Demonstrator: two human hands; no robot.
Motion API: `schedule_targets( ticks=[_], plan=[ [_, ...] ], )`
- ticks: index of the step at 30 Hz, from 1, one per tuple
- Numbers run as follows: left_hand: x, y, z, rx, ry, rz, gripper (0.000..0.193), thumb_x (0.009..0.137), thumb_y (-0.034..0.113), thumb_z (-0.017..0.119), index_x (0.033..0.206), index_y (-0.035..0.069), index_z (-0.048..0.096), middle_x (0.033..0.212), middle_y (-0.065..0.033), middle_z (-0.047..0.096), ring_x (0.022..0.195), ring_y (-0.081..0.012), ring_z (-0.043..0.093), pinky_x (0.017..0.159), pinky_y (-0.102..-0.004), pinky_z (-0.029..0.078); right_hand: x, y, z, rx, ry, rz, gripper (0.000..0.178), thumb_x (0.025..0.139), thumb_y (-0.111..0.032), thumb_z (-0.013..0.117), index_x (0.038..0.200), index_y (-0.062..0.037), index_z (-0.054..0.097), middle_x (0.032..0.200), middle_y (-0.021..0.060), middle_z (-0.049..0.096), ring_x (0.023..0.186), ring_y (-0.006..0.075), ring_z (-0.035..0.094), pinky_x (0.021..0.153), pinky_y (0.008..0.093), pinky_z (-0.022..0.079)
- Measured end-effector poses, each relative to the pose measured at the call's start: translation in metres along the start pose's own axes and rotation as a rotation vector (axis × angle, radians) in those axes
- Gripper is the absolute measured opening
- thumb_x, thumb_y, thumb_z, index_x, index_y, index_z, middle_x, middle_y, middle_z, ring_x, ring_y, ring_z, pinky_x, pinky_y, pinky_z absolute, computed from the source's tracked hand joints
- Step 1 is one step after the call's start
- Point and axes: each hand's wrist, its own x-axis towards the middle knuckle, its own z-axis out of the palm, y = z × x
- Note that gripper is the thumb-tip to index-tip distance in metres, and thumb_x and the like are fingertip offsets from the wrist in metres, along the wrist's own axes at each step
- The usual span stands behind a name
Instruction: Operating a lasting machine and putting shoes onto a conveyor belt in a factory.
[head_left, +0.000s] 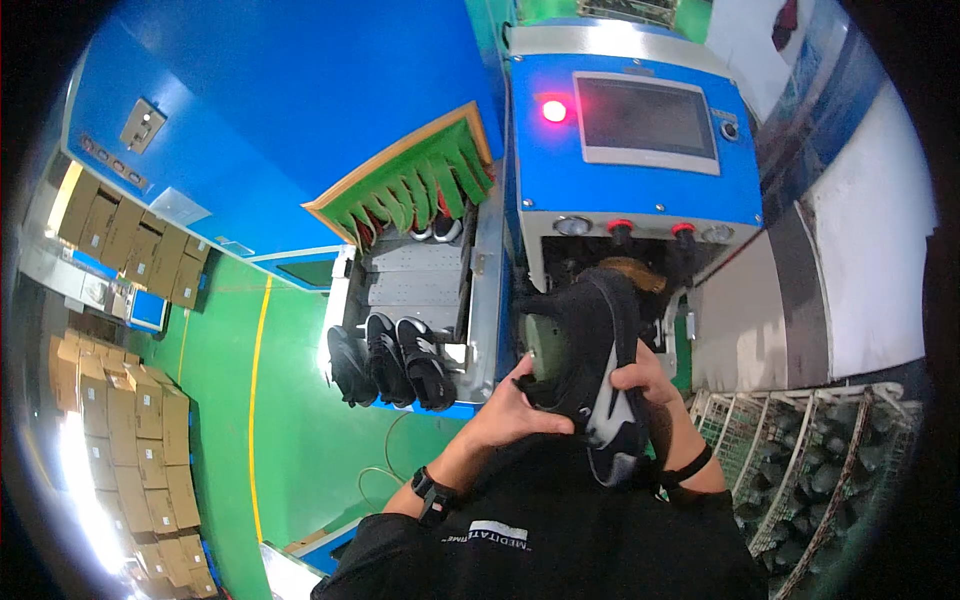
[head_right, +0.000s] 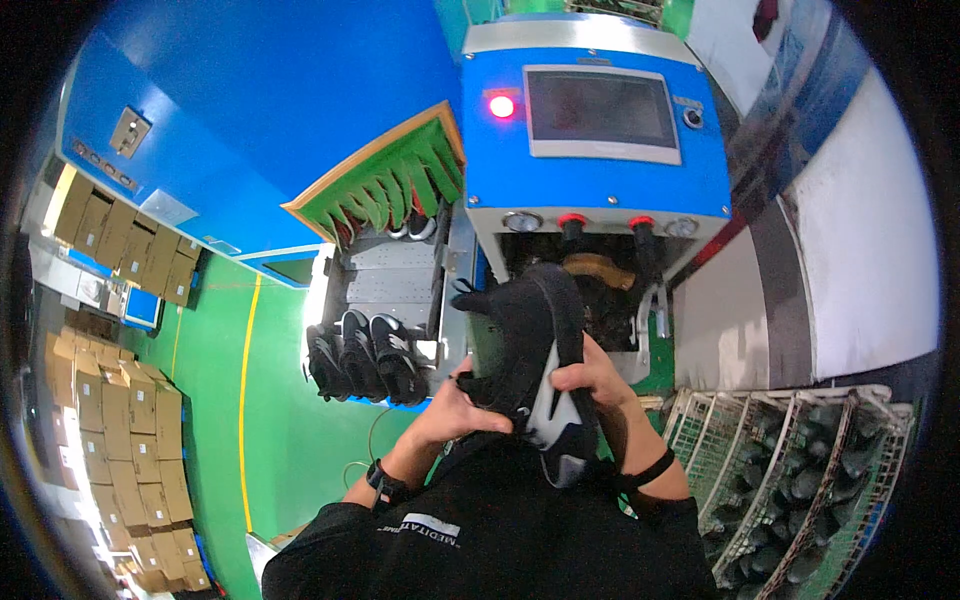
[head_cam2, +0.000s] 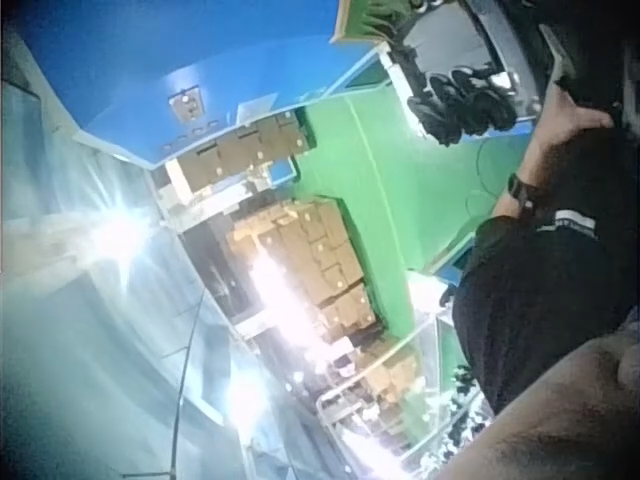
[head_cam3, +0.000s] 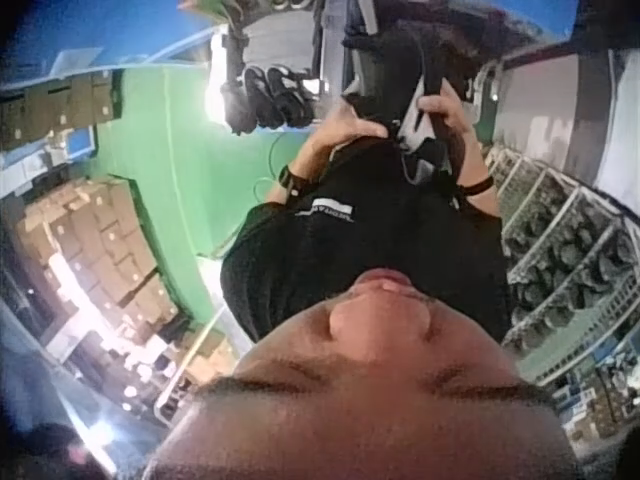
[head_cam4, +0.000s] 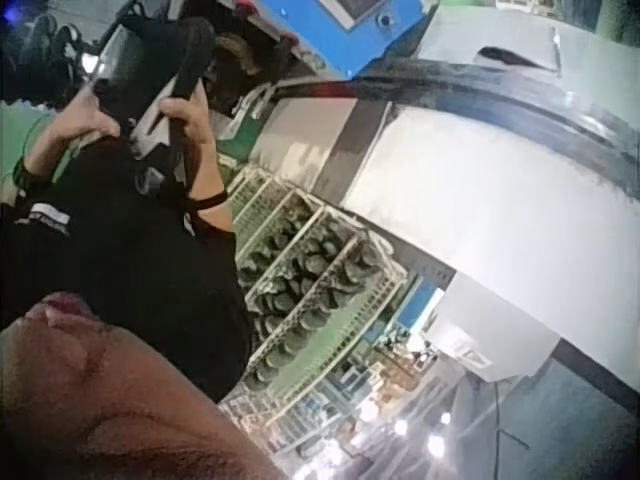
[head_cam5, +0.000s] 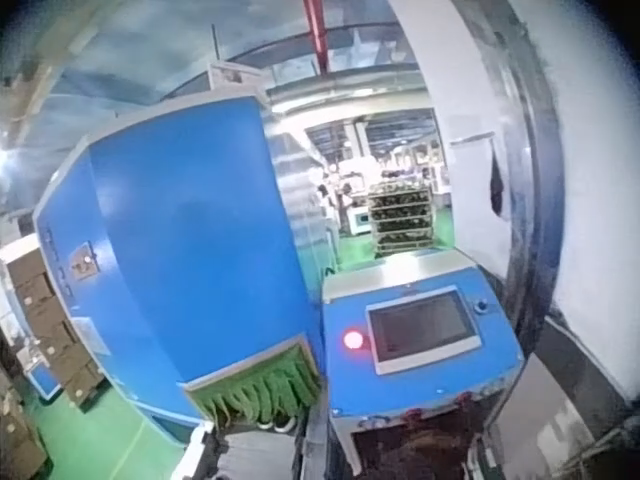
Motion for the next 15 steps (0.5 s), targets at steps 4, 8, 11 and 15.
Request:
schedule_targets(
  ticks=[4,8,11,15],
  plan=[
    [0.020,-0.036,-0.004,0.760,-0.196,-0.322,0.061,0.076,0.011,0.089,0.129,0.000,0.062,0.122,-0.0079,0.070,0.114,-0.0152,0.061,0.102,-0.0346,0.048,-0.049,0.043,-0.048,0.516,0.306,0.439,0.052,0.081,-0.021,0.066,0.126,0.0044,0.062,0.106,0.0198,0.074,0.090,0.0334,0.074,0.084,0.0418,0.062],
    [0.031,-0.089,0.033,0.408,-0.209,-0.397,0.027,0.093,0.026,0.075,0.089,0.000,0.072,0.074,-0.0011,0.066,0.070,-0.0082,0.056,0.063,-0.0294,0.045,-0.112,0.078,-0.054,0.352,0.266,0.180,0.042,0.094,-0.033,0.064,0.119,0.0008,0.065,0.102,0.0183,0.074,0.090,0.0313,0.073,0.084,0.0446,0.061],
    [0.024,-0.079,0.045,0.339,-0.261,-0.459,0.033,0.097,0.023,0.069,0.070,0.004,0.063,0.062,0.0015,0.057,0.060,-0.0062,0.049,0.057,-0.0278,0.038,-0.121,0.077,-0.064,-0.721,0.548,-0.443,0.048,0.087,-0.016,0.072,0.129,-0.0001,0.057,0.122,0.0167,0.066,0.101,0.0256,0.069,0.094,0.0403,0.055],
    [0.011,-0.044,0.032,0.233,-0.465,-0.245,0.035,0.098,0.022,0.067,0.068,0.007,0.060,0.063,0.0023,0.056,0.059,-0.0075,0.049,0.057,-0.0282,0.038,-0.090,0.037,-0.097,0.541,0.525,0.033,0.075,0.077,0.000,0.077,0.145,0.0006,0.046,0.135,0.0137,0.058,0.106,0.0197,0.065,0.098,0.0349,0.051]
  ],
)
